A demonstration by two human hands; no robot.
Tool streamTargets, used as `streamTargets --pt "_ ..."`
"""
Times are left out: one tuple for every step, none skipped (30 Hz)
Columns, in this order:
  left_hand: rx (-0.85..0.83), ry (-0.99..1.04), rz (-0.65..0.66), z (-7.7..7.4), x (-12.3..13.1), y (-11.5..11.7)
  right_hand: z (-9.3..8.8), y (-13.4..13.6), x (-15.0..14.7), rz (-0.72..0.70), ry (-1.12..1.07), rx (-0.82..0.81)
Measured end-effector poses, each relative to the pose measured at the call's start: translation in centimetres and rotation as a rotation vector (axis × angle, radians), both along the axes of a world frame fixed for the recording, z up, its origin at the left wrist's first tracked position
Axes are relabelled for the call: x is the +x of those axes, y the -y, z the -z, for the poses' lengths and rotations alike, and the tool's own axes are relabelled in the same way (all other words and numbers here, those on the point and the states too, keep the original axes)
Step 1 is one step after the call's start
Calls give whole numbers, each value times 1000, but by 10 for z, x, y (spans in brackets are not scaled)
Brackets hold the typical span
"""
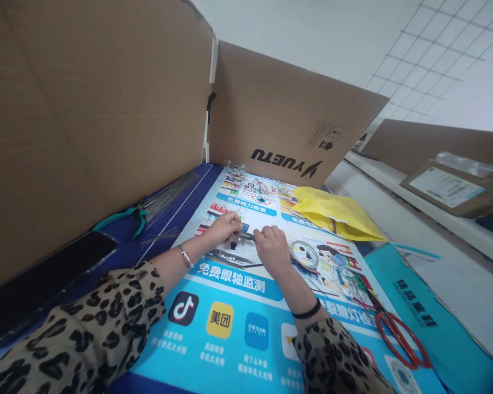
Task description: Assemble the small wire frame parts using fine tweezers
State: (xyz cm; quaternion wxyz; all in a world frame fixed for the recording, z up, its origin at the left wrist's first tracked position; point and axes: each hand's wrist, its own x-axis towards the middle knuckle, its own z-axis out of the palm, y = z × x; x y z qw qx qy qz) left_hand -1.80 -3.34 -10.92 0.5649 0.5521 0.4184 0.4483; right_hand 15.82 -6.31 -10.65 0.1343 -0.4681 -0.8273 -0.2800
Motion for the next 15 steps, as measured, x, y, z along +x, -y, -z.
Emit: streamTargets --pt "1 -7 1 0 0 0 0 0 0 2 1 -2" --pt "3 -14 3 0 0 0 0 0 0 2 3 -5" --pt "6 -20 7 0 0 0 1 -1 0 2 4 -8" --pt "8 -26 11 0 0 0 1 -1 0 0 5 -12" --pt "11 -30 17 0 0 0 1 -1 0 -2 6 -15" --pt "11 -33 23 0 0 0 1 -1 0 -4 7 -18" --pt "11 -35 29 0 0 0 2 -1 0 -4 7 -19" --pt "8 -36 34 0 -1 0 2 -1 0 -4 8 -20" --pt "5 -36 38 0 -1 0 3 -1 0 -5 8 -21" --pt "1 -35 40 0 -1 0 3 -1 0 -6 9 -21" --pt "-3 -32 40 0 -1 0 4 -1 1 -8 8 -23" --pt "-7 -29 43 0 -1 0 4 -1 1 -10 9 -26" --pt "-11 -23 48 0 -1 0 5 -1 1 -11 10 -30" --pt "-16 -19 57 0 0 0 5 -2 1 -9 11 -35" --pt "-23 -15 64 -1 0 0 5 -2 2 -4 10 -41"
